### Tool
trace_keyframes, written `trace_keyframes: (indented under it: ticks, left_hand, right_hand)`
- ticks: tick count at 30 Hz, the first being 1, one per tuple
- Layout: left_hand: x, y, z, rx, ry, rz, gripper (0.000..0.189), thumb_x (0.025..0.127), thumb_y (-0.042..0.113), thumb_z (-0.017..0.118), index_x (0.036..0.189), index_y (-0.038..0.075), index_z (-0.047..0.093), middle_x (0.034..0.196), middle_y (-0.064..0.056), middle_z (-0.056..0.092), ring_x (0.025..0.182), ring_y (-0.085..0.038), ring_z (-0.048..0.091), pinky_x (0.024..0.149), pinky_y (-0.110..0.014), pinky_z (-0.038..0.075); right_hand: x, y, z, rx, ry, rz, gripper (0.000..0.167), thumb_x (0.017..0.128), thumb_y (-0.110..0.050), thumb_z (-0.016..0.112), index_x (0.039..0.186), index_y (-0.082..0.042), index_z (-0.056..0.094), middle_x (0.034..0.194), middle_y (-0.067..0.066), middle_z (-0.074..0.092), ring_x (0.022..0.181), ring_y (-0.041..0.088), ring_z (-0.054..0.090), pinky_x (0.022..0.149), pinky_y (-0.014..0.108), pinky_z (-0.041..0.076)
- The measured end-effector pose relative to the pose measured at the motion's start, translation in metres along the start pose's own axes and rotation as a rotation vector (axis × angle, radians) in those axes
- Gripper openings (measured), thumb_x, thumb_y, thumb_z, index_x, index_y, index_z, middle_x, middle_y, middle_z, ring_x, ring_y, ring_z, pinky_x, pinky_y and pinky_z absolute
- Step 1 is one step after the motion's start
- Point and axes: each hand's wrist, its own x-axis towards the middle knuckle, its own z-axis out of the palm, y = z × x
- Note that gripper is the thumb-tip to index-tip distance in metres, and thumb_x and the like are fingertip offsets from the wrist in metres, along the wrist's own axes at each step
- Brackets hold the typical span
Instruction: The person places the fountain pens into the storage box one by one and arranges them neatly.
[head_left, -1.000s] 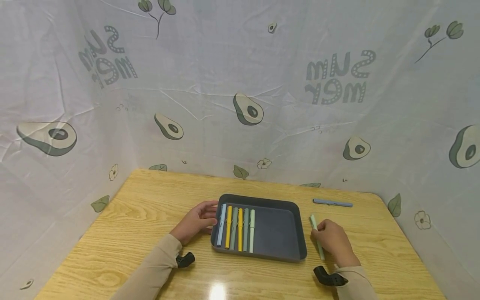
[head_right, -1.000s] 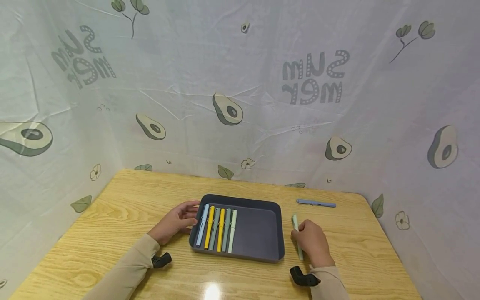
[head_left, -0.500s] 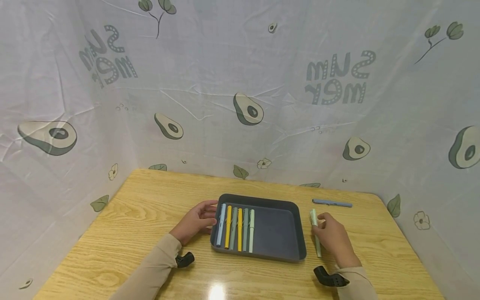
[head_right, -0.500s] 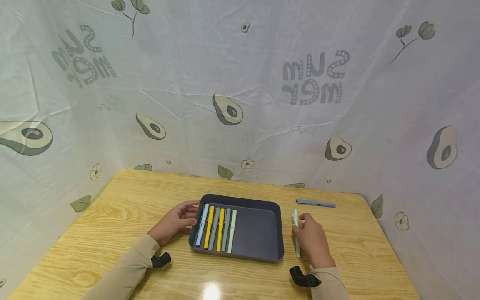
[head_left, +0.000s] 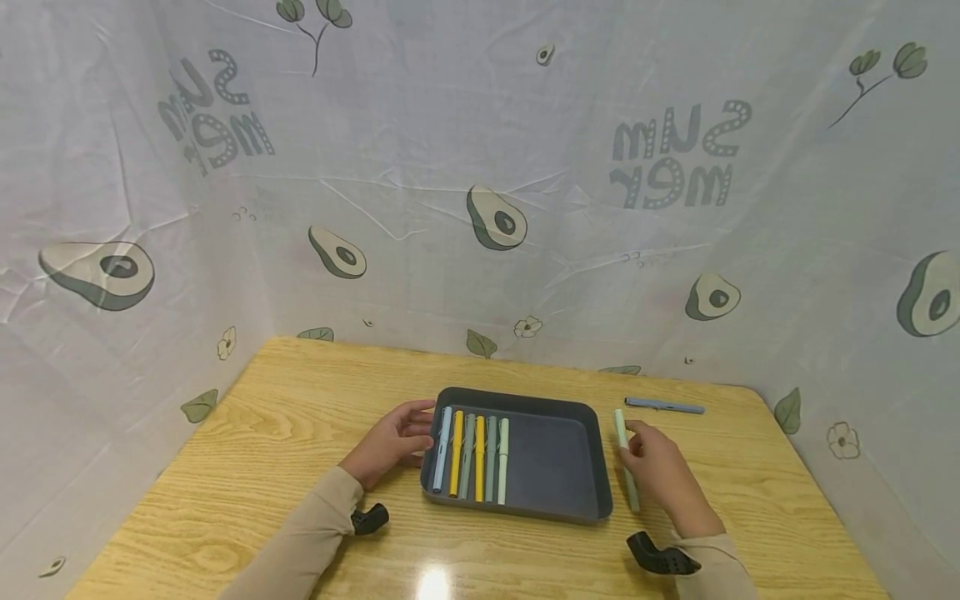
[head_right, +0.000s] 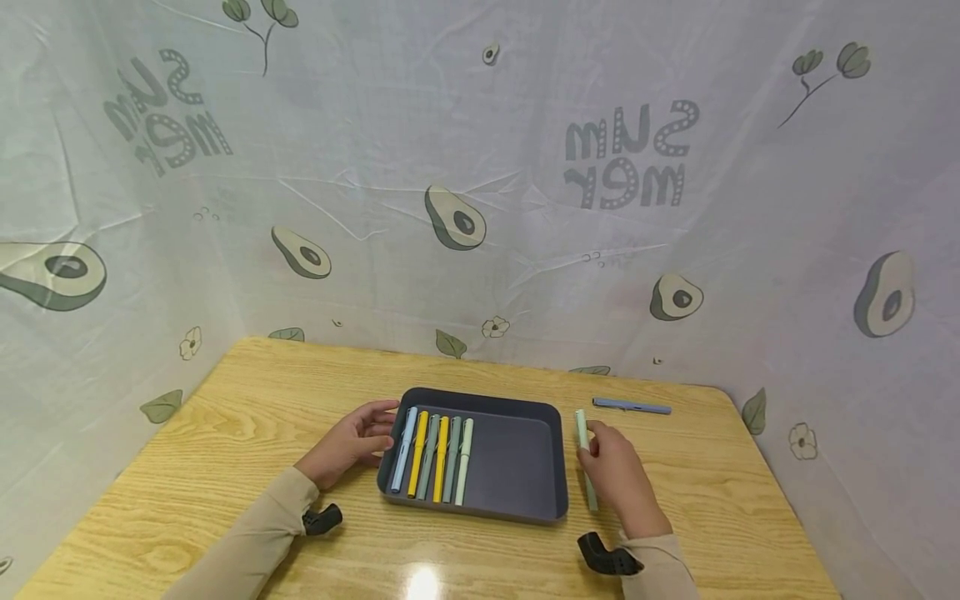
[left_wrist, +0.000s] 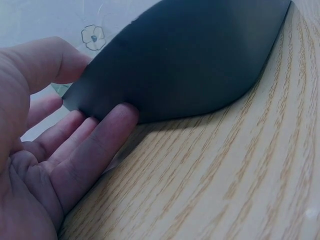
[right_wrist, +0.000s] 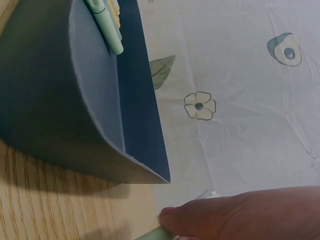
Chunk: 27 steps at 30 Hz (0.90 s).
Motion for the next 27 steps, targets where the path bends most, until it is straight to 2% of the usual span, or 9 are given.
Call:
trace_keyframes:
  ticks: [4,8,12,15,21,27]
  left_hand:
    - [-0.0001,0.0007,0.0003,0.002,0.006,-0.002,0.068,0.098,0.006,0.069,0.158,0.009,0.038,0.147,-0.023,0.05,0.125,-0.029,0.06,0.086,-0.045,0.06]
    - [0.0001,0.0009,0.0005,0.002,0.008,-0.006,0.068,0.098,0.006,0.07,0.158,0.01,0.038,0.147,-0.022,0.05,0.124,-0.029,0.06,0.087,-0.045,0.06]
    - [0.0001,0.0005,0.0,0.001,0.004,-0.003,0.068,0.098,0.007,0.07,0.158,0.01,0.038,0.147,-0.022,0.05,0.124,-0.029,0.06,0.087,-0.045,0.06]
    - [0.0001,-0.0003,-0.0006,0.001,-0.001,0.0,0.068,0.098,0.007,0.07,0.158,0.01,0.038,0.147,-0.022,0.05,0.125,-0.03,0.06,0.087,-0.046,0.06]
    - [0.0009,-0.0018,-0.0013,0.002,0.006,-0.004,0.068,0.098,0.007,0.07,0.158,0.01,0.039,0.146,-0.022,0.051,0.124,-0.029,0.06,0.087,-0.045,0.06]
    - [0.001,-0.0011,-0.0004,0.006,0.013,-0.003,0.067,0.097,0.006,0.07,0.157,0.01,0.039,0.146,-0.023,0.051,0.124,-0.029,0.06,0.085,-0.045,0.061]
  right_hand:
    - [0.0002,-0.0011,0.0,0.041,0.025,0.005,0.037,0.099,-0.003,0.065,0.133,0.009,0.055,0.105,0.019,0.061,0.091,0.031,0.066,0.067,0.041,0.056]
    - [0.0,-0.004,-0.0003,0.09,0.051,-0.006,0.045,0.1,-0.003,0.065,0.141,0.008,0.049,0.116,0.025,0.06,0.095,0.035,0.067,0.066,0.04,0.058]
    - [0.0011,-0.0057,-0.0005,0.116,0.069,-0.036,0.068,0.099,-0.003,0.066,0.158,0.001,0.032,0.115,0.023,0.061,0.091,0.03,0.068,0.061,0.034,0.056]
    - [0.0022,-0.0054,-0.0005,0.109,0.08,-0.07,0.078,0.098,-0.002,0.067,0.163,-0.004,0.023,0.112,0.02,0.061,0.09,0.029,0.068,0.061,0.032,0.056]
    - [0.0032,-0.0047,-0.0011,0.085,0.124,-0.128,0.075,0.098,-0.001,0.067,0.162,-0.005,0.028,0.114,0.02,0.061,0.094,0.032,0.067,0.064,0.034,0.056]
    - [0.0023,-0.0088,-0.0041,0.121,0.167,-0.115,0.073,0.098,-0.003,0.068,0.16,-0.004,0.031,0.121,0.024,0.058,0.094,0.031,0.067,0.057,0.029,0.054]
